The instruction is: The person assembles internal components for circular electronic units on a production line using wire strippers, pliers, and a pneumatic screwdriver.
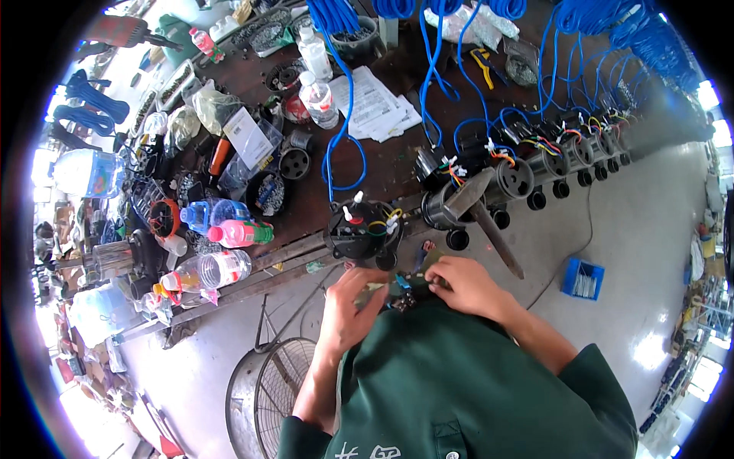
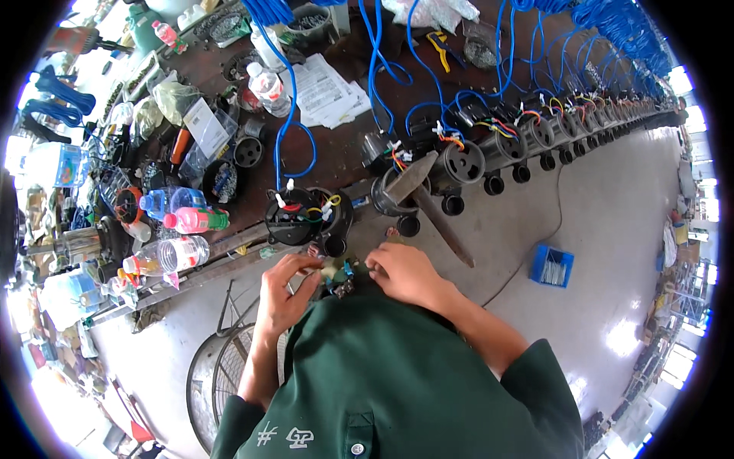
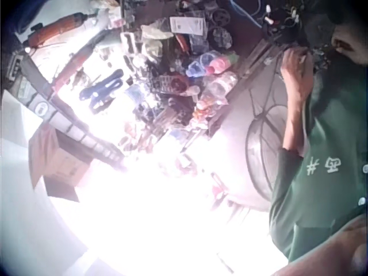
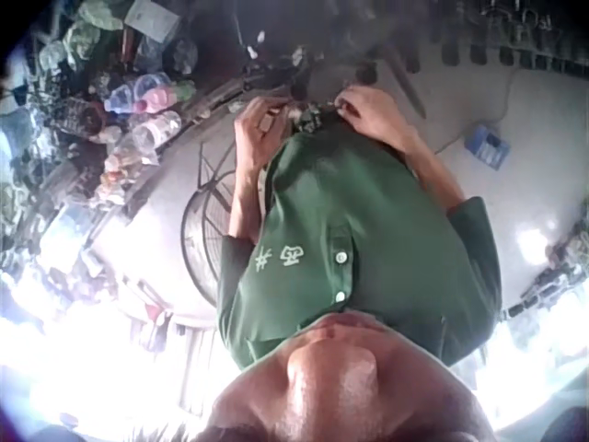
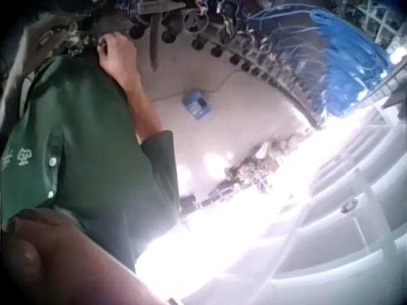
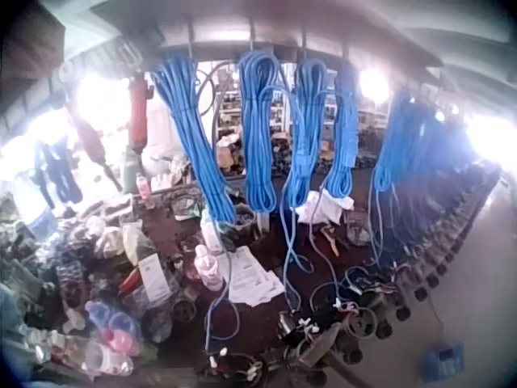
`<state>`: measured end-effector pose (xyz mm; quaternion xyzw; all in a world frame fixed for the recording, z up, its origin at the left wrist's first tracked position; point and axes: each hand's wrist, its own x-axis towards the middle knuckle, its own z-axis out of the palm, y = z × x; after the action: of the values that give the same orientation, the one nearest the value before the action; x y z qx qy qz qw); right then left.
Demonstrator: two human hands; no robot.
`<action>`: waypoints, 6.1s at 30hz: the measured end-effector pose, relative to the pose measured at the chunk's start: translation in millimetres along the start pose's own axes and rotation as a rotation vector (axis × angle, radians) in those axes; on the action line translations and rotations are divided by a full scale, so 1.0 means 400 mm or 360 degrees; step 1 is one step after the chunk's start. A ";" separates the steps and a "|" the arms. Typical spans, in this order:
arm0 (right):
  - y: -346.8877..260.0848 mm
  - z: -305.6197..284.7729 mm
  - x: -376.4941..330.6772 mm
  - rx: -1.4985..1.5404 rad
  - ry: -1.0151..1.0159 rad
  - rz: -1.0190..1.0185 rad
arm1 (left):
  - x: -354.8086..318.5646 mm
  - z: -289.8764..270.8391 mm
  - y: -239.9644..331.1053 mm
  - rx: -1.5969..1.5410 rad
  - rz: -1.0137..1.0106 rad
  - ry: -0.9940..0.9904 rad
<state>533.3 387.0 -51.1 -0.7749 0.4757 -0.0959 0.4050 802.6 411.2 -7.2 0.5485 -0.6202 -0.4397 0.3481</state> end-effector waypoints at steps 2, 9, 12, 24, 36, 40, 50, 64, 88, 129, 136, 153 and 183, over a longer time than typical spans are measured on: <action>-0.056 -0.080 -0.006 0.0079 0.0296 -0.0070 | -0.011 -0.025 0.020 0.0080 0.0086 0.0247; 0.015 -0.221 -0.005 -0.0511 0.1085 0.0397 | 0.033 -0.057 -0.033 -0.0106 0.0031 0.0851; 0.046 -0.198 -0.007 -0.0767 0.0973 0.0403 | 0.061 -0.059 -0.070 -0.0800 -0.0597 0.0633; -0.028 -0.229 0.078 -0.0196 0.0975 -0.0010 | 0.144 -0.058 -0.061 -0.0443 -0.0531 0.0656; -0.107 -0.226 0.479 0.0781 -0.0341 0.0247 | 0.278 -0.024 0.055 0.1304 0.1277 0.0527; -0.077 -0.219 0.493 0.1689 -0.0360 0.0372 | 0.235 -0.021 0.038 0.0769 0.0753 0.1016; -0.043 -0.209 0.519 0.1988 -0.0442 0.0268 | 0.293 -0.012 -0.153 -0.0797 -0.0421 -0.0361; -0.062 -0.132 0.481 0.1830 -0.0151 0.0265 | 0.209 0.112 -0.234 0.0309 0.0064 0.0622; -0.112 -0.013 0.426 0.0095 0.0695 -0.0595 | 0.108 0.060 -0.302 -0.0200 0.0036 0.0665; -0.093 -0.155 0.315 0.0039 0.0720 -0.0549 | 0.201 0.057 -0.242 -0.0615 -0.0058 0.0219; 0.051 -0.159 0.090 -0.0499 0.1303 -0.0054 | 0.210 0.053 -0.235 -0.0684 -0.0166 0.0155; -0.092 -0.121 0.306 0.0265 0.0338 -0.0279 | 0.240 0.022 -0.201 -0.0156 0.0062 0.0133; 0.123 -0.067 0.007 -0.0341 0.1126 0.0879 | 0.236 0.041 -0.292 -0.0571 0.0084 0.0084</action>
<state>488.0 359.4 -69.7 -0.5763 0.7806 -0.1932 0.1458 816.6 319.2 -126.5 0.4725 -0.5367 -0.5195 0.4678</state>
